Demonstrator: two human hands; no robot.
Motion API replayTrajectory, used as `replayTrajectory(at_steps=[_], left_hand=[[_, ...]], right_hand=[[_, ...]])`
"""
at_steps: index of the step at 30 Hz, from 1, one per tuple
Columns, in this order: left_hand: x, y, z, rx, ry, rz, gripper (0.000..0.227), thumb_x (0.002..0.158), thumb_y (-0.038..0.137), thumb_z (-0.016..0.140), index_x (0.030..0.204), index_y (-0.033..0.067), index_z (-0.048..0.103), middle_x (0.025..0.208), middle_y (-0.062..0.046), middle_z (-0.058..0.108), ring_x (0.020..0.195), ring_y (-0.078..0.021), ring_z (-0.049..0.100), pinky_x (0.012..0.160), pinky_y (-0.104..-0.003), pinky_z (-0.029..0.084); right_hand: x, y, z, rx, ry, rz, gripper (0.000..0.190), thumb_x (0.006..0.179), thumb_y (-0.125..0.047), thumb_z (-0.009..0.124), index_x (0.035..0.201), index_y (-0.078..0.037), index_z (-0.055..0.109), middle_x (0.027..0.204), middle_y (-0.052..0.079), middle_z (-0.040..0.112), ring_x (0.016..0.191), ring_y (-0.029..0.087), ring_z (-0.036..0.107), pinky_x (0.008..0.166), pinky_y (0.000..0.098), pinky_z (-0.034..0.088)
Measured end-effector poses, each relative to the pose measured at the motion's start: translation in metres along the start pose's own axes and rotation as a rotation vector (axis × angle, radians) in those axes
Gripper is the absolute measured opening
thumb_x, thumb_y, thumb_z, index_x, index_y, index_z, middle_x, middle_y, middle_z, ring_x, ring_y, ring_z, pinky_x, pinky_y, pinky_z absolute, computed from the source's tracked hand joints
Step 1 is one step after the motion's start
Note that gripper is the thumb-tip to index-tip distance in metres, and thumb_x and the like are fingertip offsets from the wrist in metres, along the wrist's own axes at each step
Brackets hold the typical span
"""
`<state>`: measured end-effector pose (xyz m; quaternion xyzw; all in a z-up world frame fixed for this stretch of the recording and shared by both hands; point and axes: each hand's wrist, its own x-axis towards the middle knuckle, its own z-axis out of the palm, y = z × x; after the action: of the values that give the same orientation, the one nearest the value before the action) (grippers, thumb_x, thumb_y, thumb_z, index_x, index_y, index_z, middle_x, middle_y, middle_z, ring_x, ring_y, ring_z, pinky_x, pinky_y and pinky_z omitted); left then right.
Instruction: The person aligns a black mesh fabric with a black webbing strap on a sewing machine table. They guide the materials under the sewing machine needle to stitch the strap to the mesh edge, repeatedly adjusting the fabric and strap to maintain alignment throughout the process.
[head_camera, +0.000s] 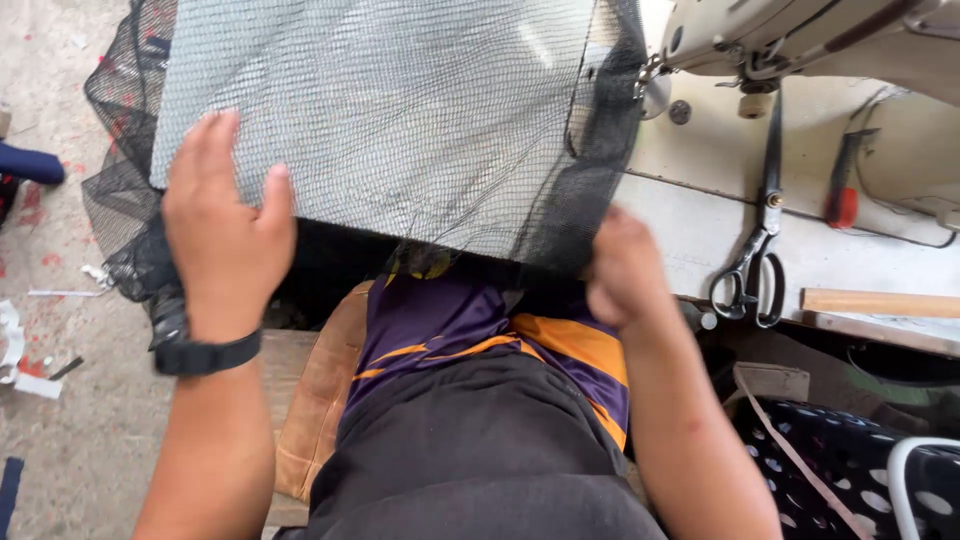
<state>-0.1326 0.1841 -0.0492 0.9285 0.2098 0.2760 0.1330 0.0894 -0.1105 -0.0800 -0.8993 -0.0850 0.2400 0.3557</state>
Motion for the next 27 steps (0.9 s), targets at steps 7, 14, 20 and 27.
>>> replayTrajectory(at_steps=[7, 14, 20, 27], left_hand=[[0.035, -0.013, 0.008, 0.150, -0.511, -0.467, 0.091, 0.098, 0.066, 0.043, 0.159, 0.0002, 0.023, 0.165, -0.026, 0.012, 0.151, -0.0396, 0.006, 0.119, -0.059, 0.005], [0.096, -0.031, 0.027, 0.198, -0.627, -0.372, 0.105, 0.090, 0.079, 0.032, 0.164, 0.0088, 0.007, 0.169, -0.016, -0.003, 0.155, -0.0306, -0.005, 0.124, -0.055, -0.004], [0.131, -0.076, 0.048, 0.179, -0.494, -0.132, 0.093, 0.100, 0.062, 0.055, 0.160, 0.0011, 0.020, 0.162, -0.033, 0.020, 0.147, -0.0514, 0.017, 0.116, -0.064, 0.012], [0.127, -0.080, 0.059, 0.162, -0.424, 0.028, 0.097, 0.099, 0.066, 0.051, 0.160, -0.0070, 0.031, 0.161, -0.034, 0.024, 0.146, -0.0514, 0.019, 0.112, -0.070, 0.012]], right_hand=[[-0.065, -0.028, 0.049, 0.902, -0.493, 0.171, 0.020, 0.084, -0.005, 0.074, 0.102, 0.000, 0.076, 0.108, 0.013, 0.078, 0.104, 0.021, 0.072, 0.100, 0.0321, 0.056], [-0.072, 0.031, 0.085, 0.670, -1.062, 0.279, 0.038, 0.087, -0.027, 0.073, 0.120, -0.009, 0.074, 0.098, 0.003, 0.066, 0.066, 0.008, 0.049, 0.044, 0.0207, 0.036], [-0.077, 0.000, -0.053, 0.855, -0.892, -0.715, 0.034, 0.105, -0.034, 0.065, 0.123, -0.005, 0.069, 0.127, 0.016, 0.069, 0.136, 0.046, 0.055, 0.123, 0.0669, 0.034], [-0.089, 0.141, 0.070, 0.898, -0.675, 0.315, 0.030, 0.093, -0.032, 0.060, 0.082, -0.004, 0.053, 0.057, 0.025, 0.065, 0.046, 0.029, 0.062, 0.046, 0.0343, 0.045]])
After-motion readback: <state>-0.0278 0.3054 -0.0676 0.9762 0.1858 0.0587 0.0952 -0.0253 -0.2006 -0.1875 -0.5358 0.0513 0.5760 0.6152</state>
